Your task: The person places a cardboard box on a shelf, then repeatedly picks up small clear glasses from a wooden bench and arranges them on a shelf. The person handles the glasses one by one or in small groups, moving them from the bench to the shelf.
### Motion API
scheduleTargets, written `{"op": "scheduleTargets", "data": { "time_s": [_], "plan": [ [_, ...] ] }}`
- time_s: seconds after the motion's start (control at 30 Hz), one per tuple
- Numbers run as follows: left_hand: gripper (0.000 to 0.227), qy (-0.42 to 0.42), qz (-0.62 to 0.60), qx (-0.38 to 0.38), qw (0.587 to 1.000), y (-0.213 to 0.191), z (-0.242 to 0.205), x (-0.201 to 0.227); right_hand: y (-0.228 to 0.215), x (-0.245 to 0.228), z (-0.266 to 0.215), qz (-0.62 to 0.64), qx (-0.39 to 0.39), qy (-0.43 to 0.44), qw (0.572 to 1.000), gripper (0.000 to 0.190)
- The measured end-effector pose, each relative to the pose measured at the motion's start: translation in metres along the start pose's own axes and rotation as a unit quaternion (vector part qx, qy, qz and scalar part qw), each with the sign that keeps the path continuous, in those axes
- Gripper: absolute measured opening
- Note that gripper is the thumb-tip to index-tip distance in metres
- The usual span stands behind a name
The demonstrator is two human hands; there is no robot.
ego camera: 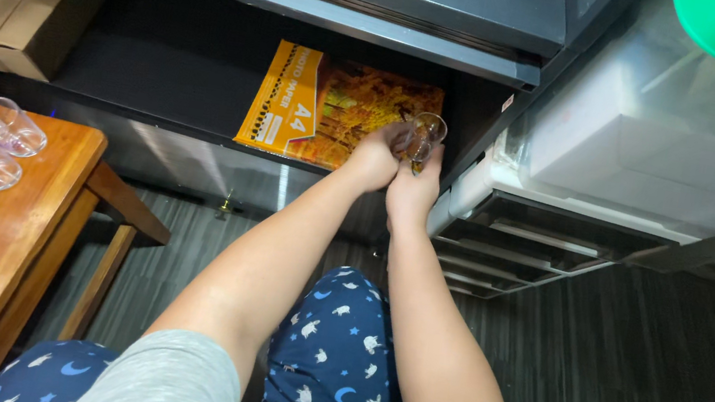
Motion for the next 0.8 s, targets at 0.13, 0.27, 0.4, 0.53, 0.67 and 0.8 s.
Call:
{"op": "scheduleTargets", "data": {
  "time_s": [0.13,0.27,0.4,0.53,0.67,0.8],
  "plan": [
    [0.065,-0.031,0.096,-0.003,0.995,-0.002,0.007,-0.005,0.001,-0.007,0.003,-0.014,-0.008,0.017,1.0,0.069],
    [0.061,-0.039,0.141,-0.025,0.989,0.002,0.007,-0.002,0.004,0.0,0.009,-0.005,0.001,0.028,1.0,0.073],
    [0.057,-0.048,0.095,-0.036,0.994,0.004,0.004,0.004,0.006,-0.002,0.012,-0.002,0.013,0.028,1.0,0.071],
    [0.056,-0.053,0.083,-0.032,0.995,0.003,-0.001,0.003,0.004,0.001,0.009,0.015,0.015,0.026,0.999,0.07],
    [0.063,-0.042,0.029,-0.037,0.998,0.006,-0.003,0.009,0.002,-0.001,0.004,0.02,0.016,0.026,0.999,0.073],
    [0.069,-0.027,0.072,-0.005,0.997,-0.009,-0.015,0.017,0.001,-0.004,-0.003,0.047,0.015,0.026,0.998,0.071]
  ]
}}
Point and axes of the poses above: each hand's wrist, its own z-axis towards the middle knuckle, its own y-axis out of the palm, x = y × z, the point moved 5 cm from there along z, towards the middle knuckle, and after that the axes turned 7 degrees about x, right-handed, at the moved point
